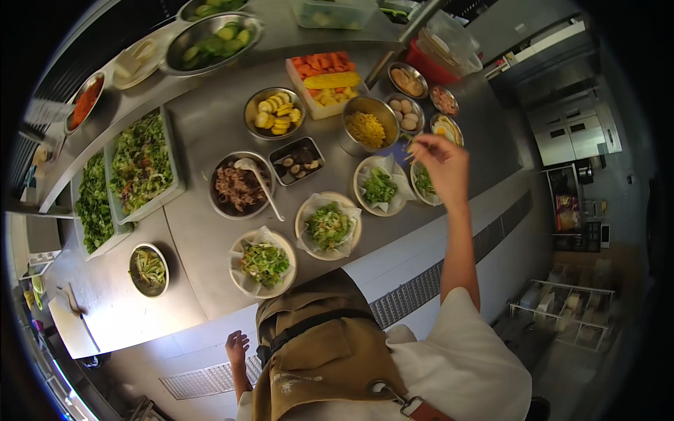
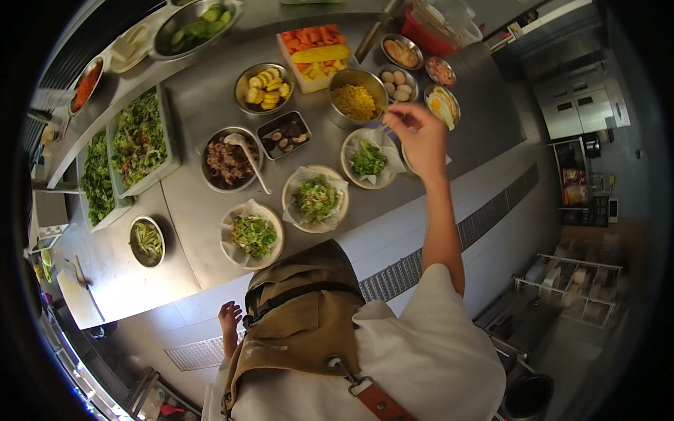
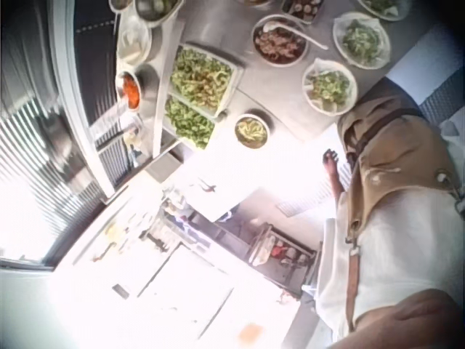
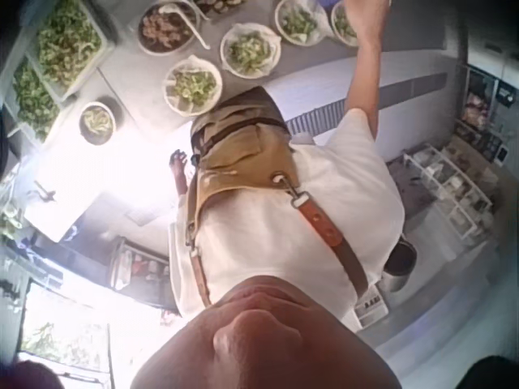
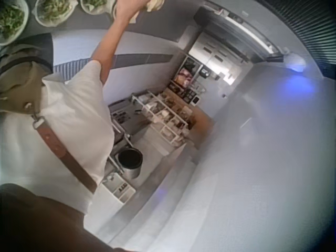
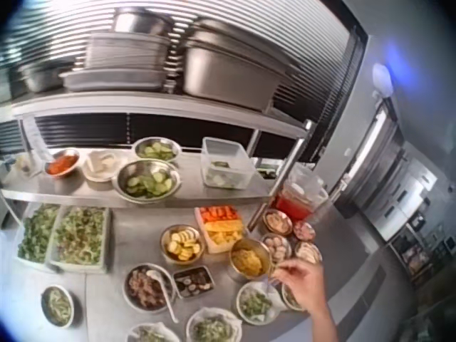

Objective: The person assembles multiple salad bowls on a stainless steel counter. They add lettuce, sliced cucumbers, sliced bananas, and corn kernels to each bowl, arranging the ingredients by hand.

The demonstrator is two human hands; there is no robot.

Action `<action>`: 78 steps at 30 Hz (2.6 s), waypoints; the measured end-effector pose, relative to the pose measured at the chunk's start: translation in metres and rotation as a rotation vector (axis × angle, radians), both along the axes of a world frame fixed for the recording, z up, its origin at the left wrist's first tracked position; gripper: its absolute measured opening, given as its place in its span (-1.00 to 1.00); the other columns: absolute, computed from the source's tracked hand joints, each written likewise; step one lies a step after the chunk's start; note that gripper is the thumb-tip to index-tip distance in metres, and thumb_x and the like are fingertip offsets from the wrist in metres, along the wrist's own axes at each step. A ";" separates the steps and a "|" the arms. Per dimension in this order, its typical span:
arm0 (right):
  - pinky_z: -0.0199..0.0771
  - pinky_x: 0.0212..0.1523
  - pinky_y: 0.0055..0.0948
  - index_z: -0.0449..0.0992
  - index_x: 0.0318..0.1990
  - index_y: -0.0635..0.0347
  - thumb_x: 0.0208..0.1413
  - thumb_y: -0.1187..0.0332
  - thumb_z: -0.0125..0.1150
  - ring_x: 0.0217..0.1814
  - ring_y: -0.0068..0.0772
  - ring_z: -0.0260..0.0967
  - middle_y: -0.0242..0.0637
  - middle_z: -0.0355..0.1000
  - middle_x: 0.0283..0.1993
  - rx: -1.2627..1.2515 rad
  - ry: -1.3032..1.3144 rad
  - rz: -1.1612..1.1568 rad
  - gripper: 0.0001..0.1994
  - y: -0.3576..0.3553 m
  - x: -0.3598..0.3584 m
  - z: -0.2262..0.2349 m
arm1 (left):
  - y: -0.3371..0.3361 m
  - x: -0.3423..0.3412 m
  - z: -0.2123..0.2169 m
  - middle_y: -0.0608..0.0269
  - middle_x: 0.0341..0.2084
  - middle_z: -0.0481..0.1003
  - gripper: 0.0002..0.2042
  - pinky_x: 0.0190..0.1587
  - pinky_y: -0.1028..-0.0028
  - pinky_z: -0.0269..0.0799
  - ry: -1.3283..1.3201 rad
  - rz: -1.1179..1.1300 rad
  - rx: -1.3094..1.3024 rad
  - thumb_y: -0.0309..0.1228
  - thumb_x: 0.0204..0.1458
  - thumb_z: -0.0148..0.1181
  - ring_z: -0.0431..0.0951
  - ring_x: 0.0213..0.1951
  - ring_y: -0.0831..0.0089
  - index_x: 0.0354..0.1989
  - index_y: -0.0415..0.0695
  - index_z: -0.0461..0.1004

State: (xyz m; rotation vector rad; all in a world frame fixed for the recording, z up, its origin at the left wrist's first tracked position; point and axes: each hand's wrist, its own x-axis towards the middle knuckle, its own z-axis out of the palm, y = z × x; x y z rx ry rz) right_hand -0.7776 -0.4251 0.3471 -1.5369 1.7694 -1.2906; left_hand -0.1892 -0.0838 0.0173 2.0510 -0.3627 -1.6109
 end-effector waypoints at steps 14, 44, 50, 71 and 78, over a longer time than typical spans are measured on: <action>0.58 -0.18 -0.27 0.72 -0.13 0.23 0.21 0.42 0.37 -0.25 -0.27 0.62 -0.12 0.66 -0.24 0.307 0.249 0.036 -0.86 0.015 -0.072 -0.202 | 0.017 -0.070 0.039 0.02 -0.29 0.68 -0.73 -0.29 0.41 0.57 -0.168 -0.331 -0.152 -0.33 0.30 0.23 0.67 -0.31 0.40 -0.01 -0.30 0.55; 0.54 0.06 -0.15 0.67 0.01 0.29 0.30 0.34 0.29 0.04 -0.09 0.58 -0.05 0.61 0.04 0.095 0.254 -0.037 -0.76 0.021 -0.090 -0.158 | 0.045 -0.113 0.044 0.10 -0.24 0.68 -0.71 -0.26 0.42 0.57 -0.269 -0.132 -0.079 -0.30 0.28 0.19 0.70 -0.27 0.38 0.06 -0.21 0.58; 0.58 -0.05 -0.23 0.69 0.02 0.25 0.29 0.37 0.32 -0.07 -0.18 0.61 -0.11 0.65 -0.06 0.226 0.419 -0.108 -0.77 0.021 -0.082 -0.178 | 0.082 -0.096 0.057 0.09 -0.26 0.67 -0.72 -0.26 0.43 0.57 -0.332 -0.422 0.009 -0.32 0.28 0.18 0.70 -0.29 0.40 0.03 -0.23 0.57; 0.67 -0.29 -0.22 0.65 -0.05 0.24 0.11 0.21 0.37 -0.38 -0.19 0.56 -0.13 0.56 -0.45 0.753 0.521 -0.487 -0.67 0.389 -0.088 -0.287 | -0.026 0.102 -0.004 0.06 -0.31 0.68 -0.74 -0.22 0.34 0.63 -0.175 -0.518 -0.227 -0.37 0.19 0.21 0.71 -0.33 0.36 -0.05 -0.26 0.60; 0.58 -0.25 -0.33 0.57 -0.16 0.32 -0.16 0.58 0.31 -0.28 -0.23 0.58 -0.15 0.58 -0.32 0.468 0.266 -0.720 -0.70 0.376 -0.041 -0.258 | -0.093 0.114 0.043 0.04 -0.37 0.68 -0.77 -0.21 0.34 0.61 -0.264 -0.691 -0.371 -0.32 0.23 0.21 0.71 -0.34 0.26 -0.19 -0.28 0.62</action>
